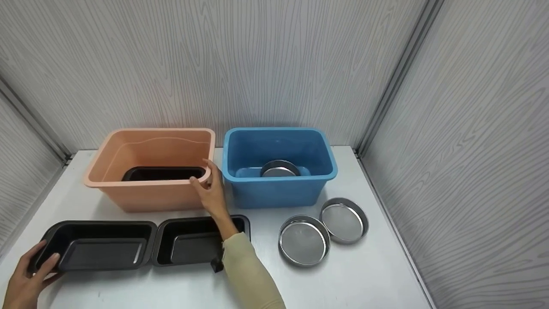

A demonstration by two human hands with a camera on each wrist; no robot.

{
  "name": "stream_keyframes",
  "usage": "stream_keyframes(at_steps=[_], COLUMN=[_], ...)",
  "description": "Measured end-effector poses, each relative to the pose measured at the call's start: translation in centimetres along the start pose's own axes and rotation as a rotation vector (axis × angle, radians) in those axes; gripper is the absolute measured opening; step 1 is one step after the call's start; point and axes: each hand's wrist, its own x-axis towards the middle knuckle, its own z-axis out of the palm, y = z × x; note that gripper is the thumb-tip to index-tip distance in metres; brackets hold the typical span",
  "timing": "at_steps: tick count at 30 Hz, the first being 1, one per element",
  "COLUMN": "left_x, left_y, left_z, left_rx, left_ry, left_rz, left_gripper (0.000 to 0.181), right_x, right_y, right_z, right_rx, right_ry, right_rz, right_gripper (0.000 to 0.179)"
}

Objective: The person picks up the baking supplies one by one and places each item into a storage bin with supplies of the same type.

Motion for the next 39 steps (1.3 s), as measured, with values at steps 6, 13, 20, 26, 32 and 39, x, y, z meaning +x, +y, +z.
stream_keyframes(at_steps=[6, 13, 20, 26, 32, 39], left_x=[-0.6, -1.1, -2.2, -3.0, -3.4, -3.9], left_y=[0.3, 0.5, 0.5, 0.6, 0.2, -0.3], left_z=[0.2, 0.5, 0.3, 0.2, -0.2, -0.6], left_rx=[-0.028, -0.084, -0.277, -0.38, -0.453, -0.485], left_ry=[0.015, 0.069, 0.095, 0.147, 0.203, 0.245], left_rz=[-0.004, -0.009, 0.026, 0.057, 0.081, 0.098], left_gripper=[0.083, 0.081, 0.068, 0.061, 0.057, 0.05], right_x=[0.1, 0.2, 0.1, 0.1, 0.0, 0.0], right_y=[0.7, 0.8, 0.8, 0.9, -0.4, 1.0], right_z=[-0.1, 0.0, 0.0, 0.0, 0.1, 0.2], right_rx=[0.004, 0.041, 0.038, 0.022, 0.037, 0.019], right_ry=[-0.003, -0.02, -0.011, -0.009, -0.014, 0.001], right_rz=[0.014, 0.004, 0.017, 0.015, 0.009, 0.013], right_gripper=[0.061, 0.059, 0.06, 0.061, 0.062, 0.061])
